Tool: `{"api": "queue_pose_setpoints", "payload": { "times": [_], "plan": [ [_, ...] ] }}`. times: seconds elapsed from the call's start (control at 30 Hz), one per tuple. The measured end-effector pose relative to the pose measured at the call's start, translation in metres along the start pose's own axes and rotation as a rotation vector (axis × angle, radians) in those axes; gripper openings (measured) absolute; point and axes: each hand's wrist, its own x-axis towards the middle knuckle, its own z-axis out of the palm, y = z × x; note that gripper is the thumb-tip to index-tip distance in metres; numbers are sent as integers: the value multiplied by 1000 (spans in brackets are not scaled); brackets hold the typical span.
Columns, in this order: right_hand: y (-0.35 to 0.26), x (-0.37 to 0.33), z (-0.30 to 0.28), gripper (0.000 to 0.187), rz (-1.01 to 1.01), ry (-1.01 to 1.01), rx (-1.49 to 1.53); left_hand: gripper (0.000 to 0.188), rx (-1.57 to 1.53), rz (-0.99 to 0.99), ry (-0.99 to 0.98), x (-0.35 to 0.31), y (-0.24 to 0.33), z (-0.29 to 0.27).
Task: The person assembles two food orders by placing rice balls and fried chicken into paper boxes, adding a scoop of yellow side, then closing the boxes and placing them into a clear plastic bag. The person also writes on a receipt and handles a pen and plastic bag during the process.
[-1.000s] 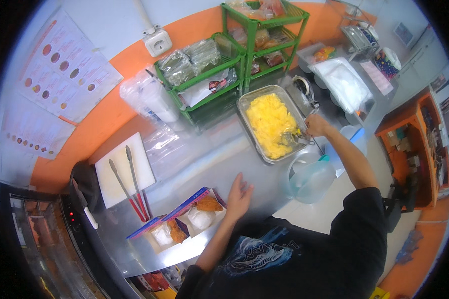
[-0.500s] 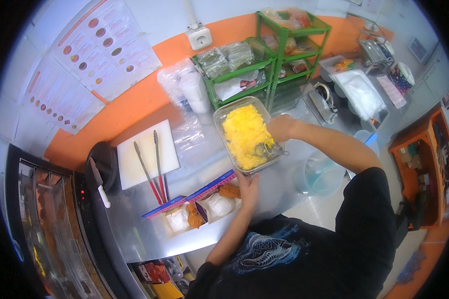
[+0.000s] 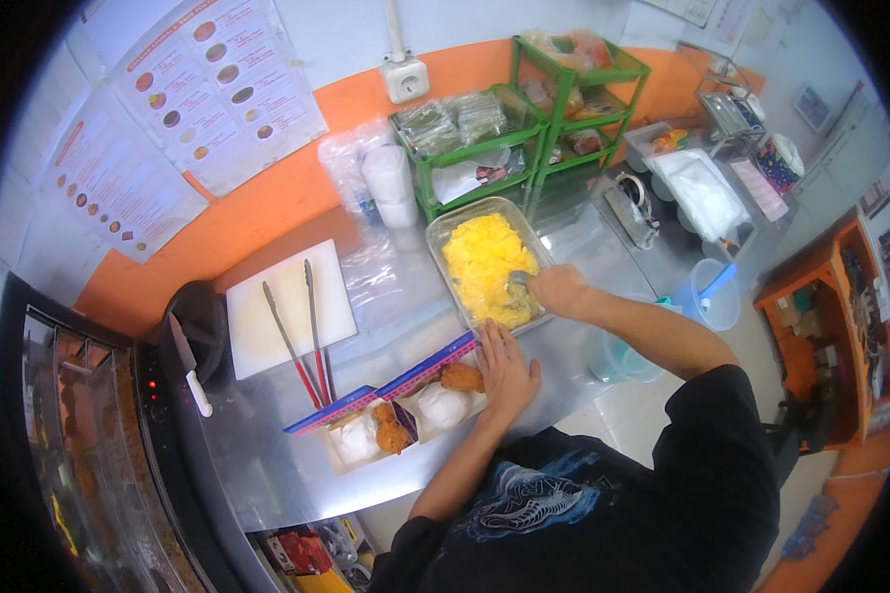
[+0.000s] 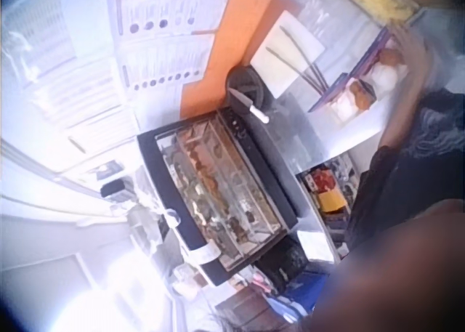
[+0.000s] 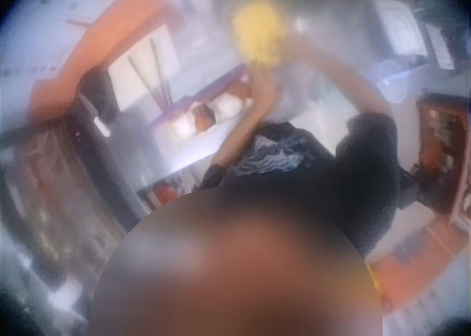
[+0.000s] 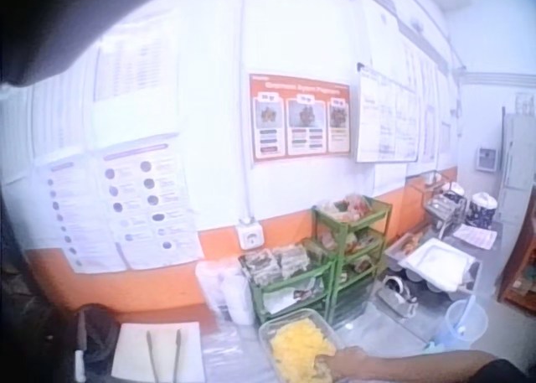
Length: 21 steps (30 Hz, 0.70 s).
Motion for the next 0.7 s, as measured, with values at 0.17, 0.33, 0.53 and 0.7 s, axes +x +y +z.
{"api": "queue_pose_setpoints", "payload": {
  "times": [0.17,0.33,0.53,0.7],
  "plan": [
    [-15,21,37,25,-28,213,-74,95,50,27,-30,4,-5,1],
    [-4,30,42,19,-116,131,-45,96,96,24,-76,2,-3,0],
    [11,12,45,20,-254,136,-55,99,84,1,-131,8,-2,-9],
    [4,14,43,17,-224,223,-65,100,85,2,-131,6,3,-9]
  ]
}}
